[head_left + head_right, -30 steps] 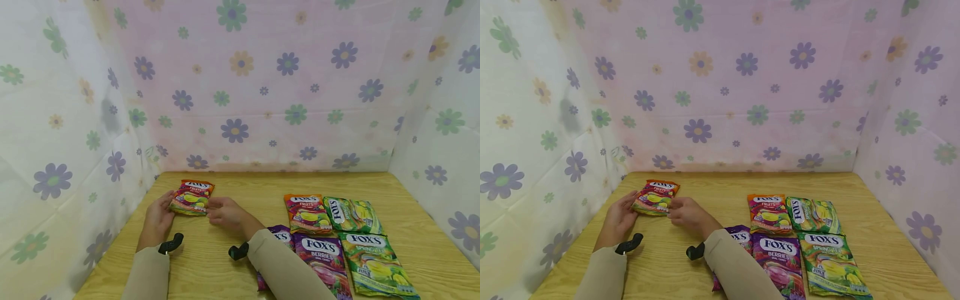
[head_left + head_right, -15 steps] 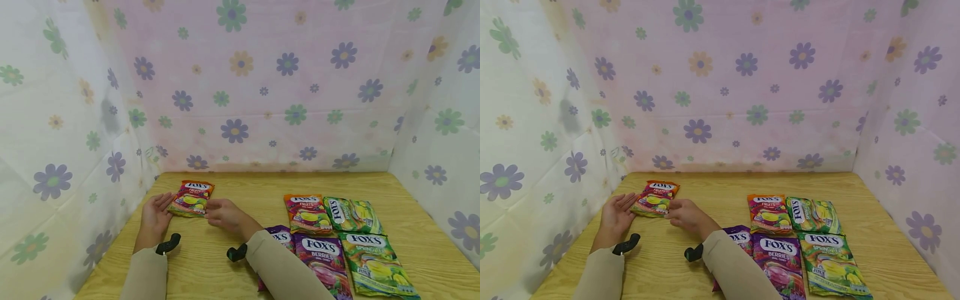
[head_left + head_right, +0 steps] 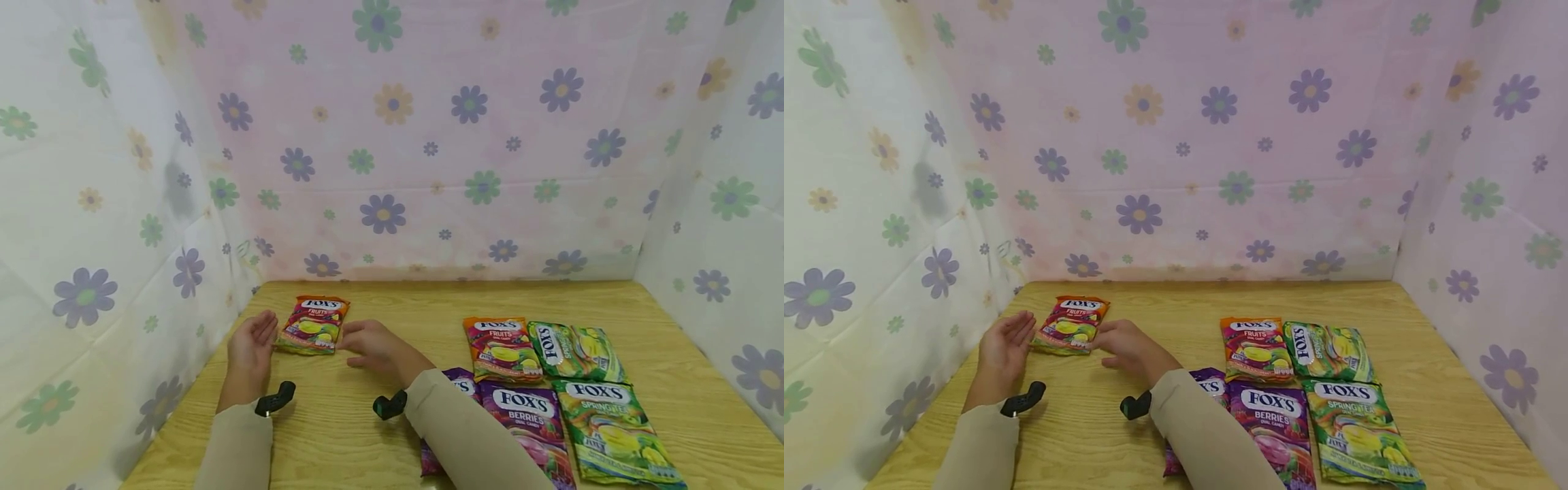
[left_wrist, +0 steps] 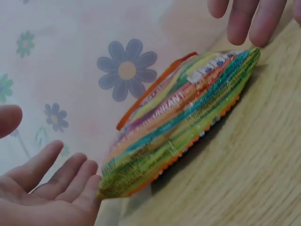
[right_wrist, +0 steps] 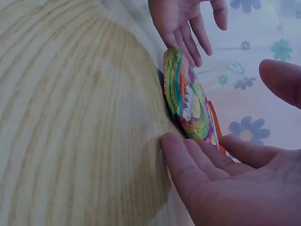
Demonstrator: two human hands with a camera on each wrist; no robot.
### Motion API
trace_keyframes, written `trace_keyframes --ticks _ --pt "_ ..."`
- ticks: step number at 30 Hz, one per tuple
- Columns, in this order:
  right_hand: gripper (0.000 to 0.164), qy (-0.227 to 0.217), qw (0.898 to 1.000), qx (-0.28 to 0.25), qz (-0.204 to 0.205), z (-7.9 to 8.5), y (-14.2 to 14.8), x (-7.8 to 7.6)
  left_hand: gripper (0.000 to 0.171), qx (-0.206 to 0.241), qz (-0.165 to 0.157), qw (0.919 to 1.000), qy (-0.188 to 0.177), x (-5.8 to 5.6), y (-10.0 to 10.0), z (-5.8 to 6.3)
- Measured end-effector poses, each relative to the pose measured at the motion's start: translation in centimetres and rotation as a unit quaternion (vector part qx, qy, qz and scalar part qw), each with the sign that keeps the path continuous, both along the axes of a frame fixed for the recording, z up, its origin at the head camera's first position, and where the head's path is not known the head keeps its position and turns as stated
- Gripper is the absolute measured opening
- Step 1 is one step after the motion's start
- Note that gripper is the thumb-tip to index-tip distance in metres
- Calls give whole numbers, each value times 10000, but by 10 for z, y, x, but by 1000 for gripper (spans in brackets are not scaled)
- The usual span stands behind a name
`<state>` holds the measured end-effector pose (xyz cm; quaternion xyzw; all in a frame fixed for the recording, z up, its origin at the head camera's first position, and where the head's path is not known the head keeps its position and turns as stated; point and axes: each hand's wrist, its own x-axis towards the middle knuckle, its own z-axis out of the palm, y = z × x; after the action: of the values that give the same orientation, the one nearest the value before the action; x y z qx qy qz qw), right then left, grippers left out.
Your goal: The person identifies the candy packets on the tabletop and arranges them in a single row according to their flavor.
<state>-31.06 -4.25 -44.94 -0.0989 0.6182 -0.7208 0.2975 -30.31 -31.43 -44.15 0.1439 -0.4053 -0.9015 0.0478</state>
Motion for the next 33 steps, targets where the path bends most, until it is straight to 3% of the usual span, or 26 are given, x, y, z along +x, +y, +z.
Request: trace_keyframes --ticks 5,19,27,33 --pt "73 211 9995 244 -3 9 5 -1 25 181 295 9993 156 0 4 10" --pt "57 1225 9860 1089 -320 27 28 -5 20 -263 104 9982 522 -3 29 29" --pt "56 1856 9679 1683 -219 41 50 -3 19 -848 94 9932 798 -1 48 38" --pt "55 2249 9546 1940 -211 48 70 -2 21 -1496 -223 9815 1173 2 69 44"
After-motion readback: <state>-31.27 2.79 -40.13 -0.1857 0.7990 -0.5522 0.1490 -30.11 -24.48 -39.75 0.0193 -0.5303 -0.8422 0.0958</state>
